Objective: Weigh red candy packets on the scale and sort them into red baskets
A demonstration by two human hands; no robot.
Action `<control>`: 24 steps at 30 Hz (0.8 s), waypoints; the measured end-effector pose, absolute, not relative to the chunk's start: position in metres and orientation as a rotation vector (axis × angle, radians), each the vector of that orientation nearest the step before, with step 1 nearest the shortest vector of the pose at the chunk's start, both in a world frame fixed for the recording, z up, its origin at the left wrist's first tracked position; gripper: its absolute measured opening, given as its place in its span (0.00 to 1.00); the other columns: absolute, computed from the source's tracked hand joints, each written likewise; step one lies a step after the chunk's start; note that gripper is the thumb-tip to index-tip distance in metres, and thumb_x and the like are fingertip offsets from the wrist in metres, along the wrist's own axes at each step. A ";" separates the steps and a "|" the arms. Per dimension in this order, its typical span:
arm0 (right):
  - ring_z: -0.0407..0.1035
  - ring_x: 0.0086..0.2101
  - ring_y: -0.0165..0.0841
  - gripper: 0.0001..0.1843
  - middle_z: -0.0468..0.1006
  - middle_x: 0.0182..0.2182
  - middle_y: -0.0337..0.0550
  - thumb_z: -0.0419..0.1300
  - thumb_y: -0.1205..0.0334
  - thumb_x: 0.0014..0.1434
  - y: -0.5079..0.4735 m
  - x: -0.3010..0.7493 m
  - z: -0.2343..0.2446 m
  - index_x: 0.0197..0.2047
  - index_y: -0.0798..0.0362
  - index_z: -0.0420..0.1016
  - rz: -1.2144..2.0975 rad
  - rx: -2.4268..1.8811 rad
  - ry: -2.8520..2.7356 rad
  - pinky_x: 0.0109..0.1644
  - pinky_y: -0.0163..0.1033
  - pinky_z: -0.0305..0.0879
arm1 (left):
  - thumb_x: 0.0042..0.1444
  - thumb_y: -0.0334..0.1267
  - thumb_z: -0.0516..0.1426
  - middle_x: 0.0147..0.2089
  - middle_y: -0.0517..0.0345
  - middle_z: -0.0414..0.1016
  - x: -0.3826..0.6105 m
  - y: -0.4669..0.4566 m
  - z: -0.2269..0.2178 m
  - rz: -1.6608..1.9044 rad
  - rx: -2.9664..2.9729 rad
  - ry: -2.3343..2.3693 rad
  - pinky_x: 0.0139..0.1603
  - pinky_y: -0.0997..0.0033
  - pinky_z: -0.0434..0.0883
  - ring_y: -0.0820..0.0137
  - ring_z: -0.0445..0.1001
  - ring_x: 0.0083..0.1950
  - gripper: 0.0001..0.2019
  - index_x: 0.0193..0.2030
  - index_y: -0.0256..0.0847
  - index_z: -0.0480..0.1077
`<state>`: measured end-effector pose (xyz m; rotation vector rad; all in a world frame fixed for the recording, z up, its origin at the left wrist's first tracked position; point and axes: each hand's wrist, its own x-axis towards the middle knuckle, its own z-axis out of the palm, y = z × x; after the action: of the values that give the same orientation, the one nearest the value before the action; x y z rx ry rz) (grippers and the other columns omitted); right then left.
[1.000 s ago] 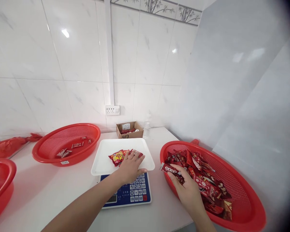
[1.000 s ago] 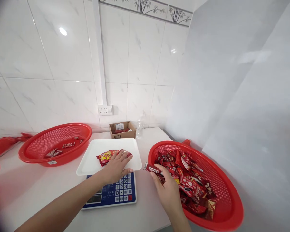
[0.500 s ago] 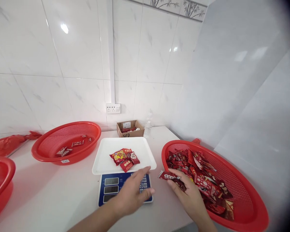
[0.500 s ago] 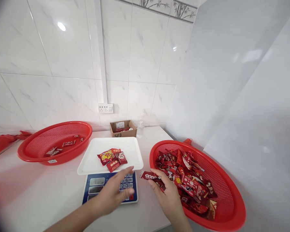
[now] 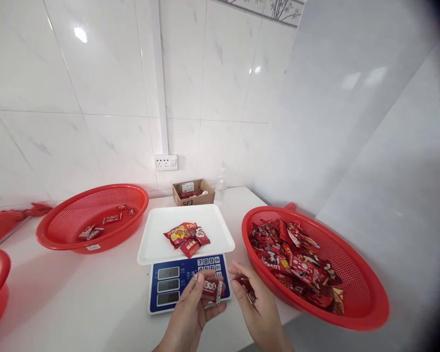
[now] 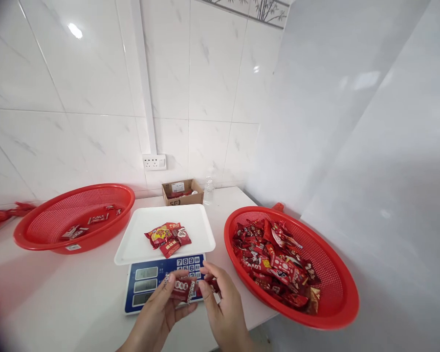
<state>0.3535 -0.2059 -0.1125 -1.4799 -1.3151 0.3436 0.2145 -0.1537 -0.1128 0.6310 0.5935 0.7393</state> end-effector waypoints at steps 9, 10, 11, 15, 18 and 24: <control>0.58 0.58 0.41 0.36 0.63 0.59 0.52 0.45 0.48 0.63 -0.208 0.319 -0.114 0.68 0.50 0.33 0.236 -1.298 -1.924 0.58 0.52 0.58 | 0.45 0.51 0.63 0.54 0.48 0.70 0.206 -0.161 -0.124 0.546 0.642 0.560 0.54 0.61 0.64 0.60 0.67 0.57 0.31 0.56 0.44 0.63; 0.57 0.58 0.41 0.38 0.63 0.59 0.52 0.45 0.48 0.63 -0.208 0.319 -0.117 0.68 0.50 0.29 0.232 -1.313 -1.915 0.58 0.51 0.58 | 0.43 0.50 0.64 0.54 0.48 0.71 0.205 -0.161 -0.126 0.553 0.620 0.592 0.54 0.63 0.64 0.61 0.67 0.57 0.34 0.57 0.44 0.62; 0.56 0.59 0.41 0.39 0.61 0.60 0.52 0.46 0.48 0.62 -0.208 0.320 -0.120 0.68 0.50 0.27 0.219 -1.328 -1.913 0.58 0.52 0.57 | 0.42 0.50 0.65 0.53 0.49 0.71 0.205 -0.160 -0.127 0.572 0.590 0.620 0.53 0.66 0.65 0.62 0.68 0.56 0.36 0.58 0.44 0.61; 0.53 0.60 0.47 0.46 0.58 0.61 0.56 0.52 0.40 0.55 -0.204 0.327 -0.132 0.68 0.52 0.38 0.228 -1.389 -2.021 0.58 0.55 0.57 | 0.43 0.46 0.65 0.47 0.52 0.74 0.201 -0.159 -0.125 0.592 0.498 0.632 0.43 0.70 0.68 0.65 0.74 0.46 0.37 0.60 0.47 0.57; 0.56 0.58 0.49 0.44 0.62 0.59 0.56 0.55 0.38 0.51 -0.198 0.329 -0.137 0.65 0.52 0.52 0.260 -1.371 -2.156 0.58 0.55 0.57 | 0.49 0.44 0.61 0.43 0.53 0.75 0.194 -0.156 -0.118 0.492 0.483 0.515 0.37 0.72 0.68 0.65 0.75 0.42 0.27 0.57 0.44 0.62; 0.71 0.44 0.38 0.21 0.75 0.46 0.48 0.49 0.51 0.60 -0.198 0.336 -0.135 0.54 0.48 0.64 0.308 -1.418 -1.888 0.47 0.41 0.69 | 0.50 0.47 0.60 0.48 0.54 0.73 0.170 -0.157 -0.117 0.375 0.632 0.224 0.50 0.66 0.64 0.68 0.73 0.47 0.24 0.55 0.47 0.66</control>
<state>0.3358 -0.1977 -0.1352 -1.4182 -1.8876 0.3080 0.1696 -0.1567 -0.1168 0.6323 0.2244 0.3748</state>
